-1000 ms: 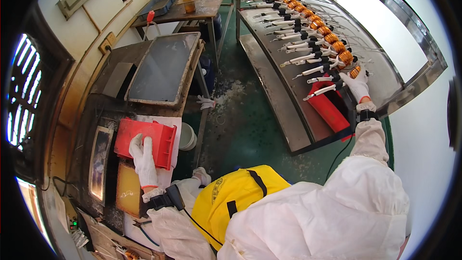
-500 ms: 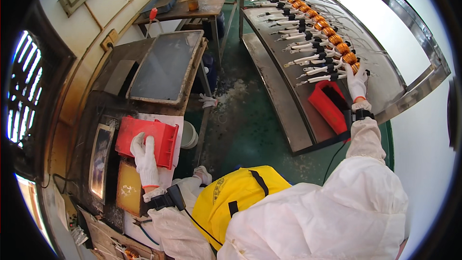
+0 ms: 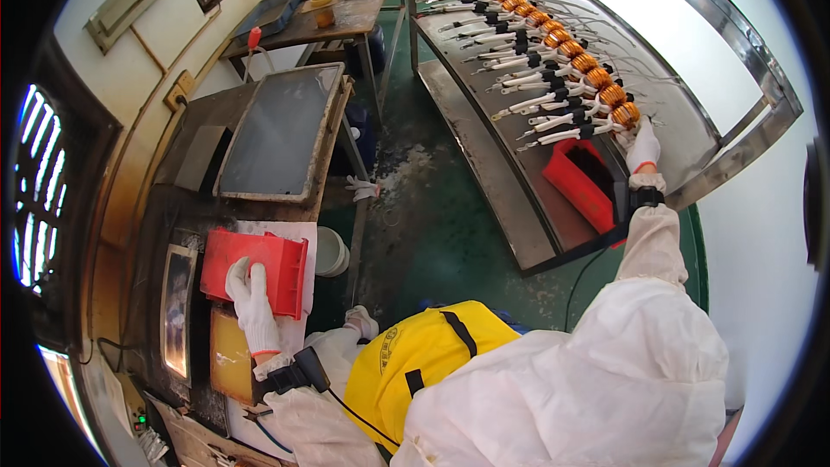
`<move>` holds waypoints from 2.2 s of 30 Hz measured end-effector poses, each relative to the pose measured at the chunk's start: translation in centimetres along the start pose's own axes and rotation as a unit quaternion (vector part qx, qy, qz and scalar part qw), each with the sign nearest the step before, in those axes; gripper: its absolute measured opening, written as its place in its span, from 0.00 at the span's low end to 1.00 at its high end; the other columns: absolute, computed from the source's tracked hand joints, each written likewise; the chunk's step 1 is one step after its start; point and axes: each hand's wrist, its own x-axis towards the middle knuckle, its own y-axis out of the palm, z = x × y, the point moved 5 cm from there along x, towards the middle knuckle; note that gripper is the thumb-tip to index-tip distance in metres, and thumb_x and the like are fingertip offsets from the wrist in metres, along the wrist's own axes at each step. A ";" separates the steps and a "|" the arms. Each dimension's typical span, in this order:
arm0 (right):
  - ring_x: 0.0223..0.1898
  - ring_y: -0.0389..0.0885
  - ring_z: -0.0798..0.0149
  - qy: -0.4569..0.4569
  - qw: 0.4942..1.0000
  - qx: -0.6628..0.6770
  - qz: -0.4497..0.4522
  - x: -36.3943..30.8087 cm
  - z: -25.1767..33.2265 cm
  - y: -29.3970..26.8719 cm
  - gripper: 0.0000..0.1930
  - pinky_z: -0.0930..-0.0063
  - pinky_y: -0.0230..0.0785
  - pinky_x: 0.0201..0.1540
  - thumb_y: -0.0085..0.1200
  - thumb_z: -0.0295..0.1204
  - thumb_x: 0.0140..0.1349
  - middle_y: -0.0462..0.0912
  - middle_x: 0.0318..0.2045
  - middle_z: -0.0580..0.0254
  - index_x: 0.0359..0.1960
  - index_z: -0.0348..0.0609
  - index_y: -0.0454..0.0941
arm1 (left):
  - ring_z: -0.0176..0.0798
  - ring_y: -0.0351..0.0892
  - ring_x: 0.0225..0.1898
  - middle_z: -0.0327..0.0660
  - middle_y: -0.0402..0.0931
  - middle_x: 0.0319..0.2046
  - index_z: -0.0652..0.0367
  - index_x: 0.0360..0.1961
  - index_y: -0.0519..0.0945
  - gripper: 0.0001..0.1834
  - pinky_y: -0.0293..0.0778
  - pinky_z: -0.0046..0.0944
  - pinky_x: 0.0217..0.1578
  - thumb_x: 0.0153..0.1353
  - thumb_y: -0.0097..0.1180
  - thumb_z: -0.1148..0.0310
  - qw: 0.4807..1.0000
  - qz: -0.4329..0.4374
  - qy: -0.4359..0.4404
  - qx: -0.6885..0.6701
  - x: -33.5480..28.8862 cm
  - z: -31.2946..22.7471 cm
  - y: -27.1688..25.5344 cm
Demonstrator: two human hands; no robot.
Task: Dipping wire leads of motor coils into a molten solder bath and soldering connections.
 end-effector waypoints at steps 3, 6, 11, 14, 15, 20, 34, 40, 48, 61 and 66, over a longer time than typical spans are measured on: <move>0.41 0.80 0.49 0.082 0.976 0.203 0.008 0.9 -0.4 -0.6 0.23 0.56 0.77 0.35 0.48 0.41 0.62 0.77 0.40 0.49 0.53 0.39 0.68 | 0.44 0.63 0.59 0.48 0.60 0.58 0.65 0.55 0.68 0.23 0.58 0.39 0.61 0.64 0.50 0.60 1.000 -0.001 -0.005 -0.007 -0.2 0.0 -0.2; 0.48 0.75 0.48 -0.015 0.996 0.052 -0.066 1.3 1.4 -1.7 0.22 0.58 0.73 0.44 0.43 0.41 0.64 0.72 0.50 0.50 0.51 0.36 0.68 | 0.44 0.64 0.59 0.48 0.62 0.57 0.64 0.56 0.68 0.24 0.58 0.38 0.61 0.65 0.49 0.59 1.000 -0.002 0.006 0.004 -0.1 0.1 -0.1; 0.51 0.71 0.44 -0.360 0.792 -0.488 -0.068 -1.6 5.7 1.2 0.24 0.58 0.63 0.55 0.43 0.44 0.63 0.71 0.52 0.40 0.54 0.40 0.69 | 0.44 0.64 0.59 0.48 0.64 0.57 0.64 0.56 0.68 0.24 0.58 0.38 0.60 0.66 0.47 0.58 1.000 0.000 0.018 0.001 0.1 0.4 0.1; 0.51 0.72 0.45 -0.312 0.820 -0.465 -0.117 -3.6 6.9 2.0 0.22 0.57 0.64 0.55 0.43 0.42 0.63 0.74 0.49 0.43 0.53 0.42 0.70 | 0.43 0.64 0.58 0.47 0.64 0.57 0.64 0.56 0.68 0.24 0.58 0.38 0.60 0.66 0.47 0.58 1.000 -0.004 0.011 -0.011 0.1 0.5 -0.1; 0.50 0.73 0.46 -0.341 0.789 -0.494 -0.134 -5.3 7.9 2.5 0.21 0.58 0.65 0.54 0.44 0.41 0.62 0.75 0.48 0.45 0.53 0.43 0.71 | 0.43 0.64 0.58 0.47 0.65 0.57 0.64 0.56 0.68 0.24 0.58 0.38 0.60 0.66 0.48 0.58 1.000 -0.005 0.013 -0.006 0.0 0.3 -0.2; 0.46 0.75 0.50 -0.512 0.741 -0.427 -0.081 -12.0 10.5 6.1 0.17 0.59 0.67 0.49 0.50 0.34 0.58 0.77 0.46 0.52 0.50 0.45 0.73 | 0.42 0.65 0.58 0.47 0.66 0.56 0.64 0.56 0.68 0.24 0.59 0.38 0.59 0.66 0.48 0.58 1.000 -0.002 0.015 -0.007 0.0 0.3 0.1; 0.44 0.76 0.52 -0.669 0.678 -0.259 0.161 -22.7 13.1 14.7 0.12 0.60 0.68 0.45 0.57 0.25 0.52 0.77 0.44 0.58 0.40 0.45 0.77 | 0.43 0.65 0.56 0.47 0.62 0.55 0.65 0.51 0.72 0.20 0.61 0.38 0.58 0.63 0.53 0.62 0.998 -0.021 0.041 0.038 0.0 -0.1 -0.4; 0.47 0.77 0.53 -0.670 0.677 -0.200 0.229 -26.6 13.0 16.4 0.10 0.65 0.69 0.51 0.56 0.18 0.53 0.79 0.45 0.54 0.38 0.40 0.78 | 0.49 0.65 0.55 0.47 0.65 0.51 0.56 0.47 0.74 0.14 0.64 0.42 0.55 0.60 0.54 0.66 0.994 -0.038 0.087 0.057 0.3 0.0 0.8; 0.53 0.72 0.50 -0.667 0.626 -0.152 0.376 -30.1 8.3 20.3 0.11 0.62 0.63 0.56 0.48 0.19 0.61 0.74 0.51 0.47 0.45 0.34 0.75 | 0.41 0.77 0.44 0.43 0.76 0.42 0.55 0.45 0.76 0.18 0.71 0.38 0.48 0.59 0.57 0.57 0.998 -0.053 0.019 -0.041 -3.1 0.4 -1.2; 0.48 0.75 0.50 -0.545 0.565 0.037 0.618 -48.8 2.6 24.7 0.10 0.64 0.66 0.52 0.49 0.16 0.58 0.75 0.47 0.47 0.43 0.32 0.75 | 0.43 0.76 0.45 0.47 0.78 0.41 0.61 0.45 0.77 0.20 0.69 0.38 0.49 0.61 0.52 0.56 0.929 -0.287 -0.197 0.122 -28.0 7.8 -17.7; 0.46 0.76 0.51 -0.484 0.556 0.068 0.672 -53.0 2.0 23.6 0.10 0.66 0.67 0.50 0.50 0.16 0.58 0.76 0.45 0.48 0.41 0.33 0.76 | 0.43 0.76 0.47 0.47 0.77 0.45 0.59 0.48 0.76 0.22 0.69 0.37 0.50 0.60 0.52 0.54 0.878 -0.291 -0.351 0.145 -35.6 10.2 -19.2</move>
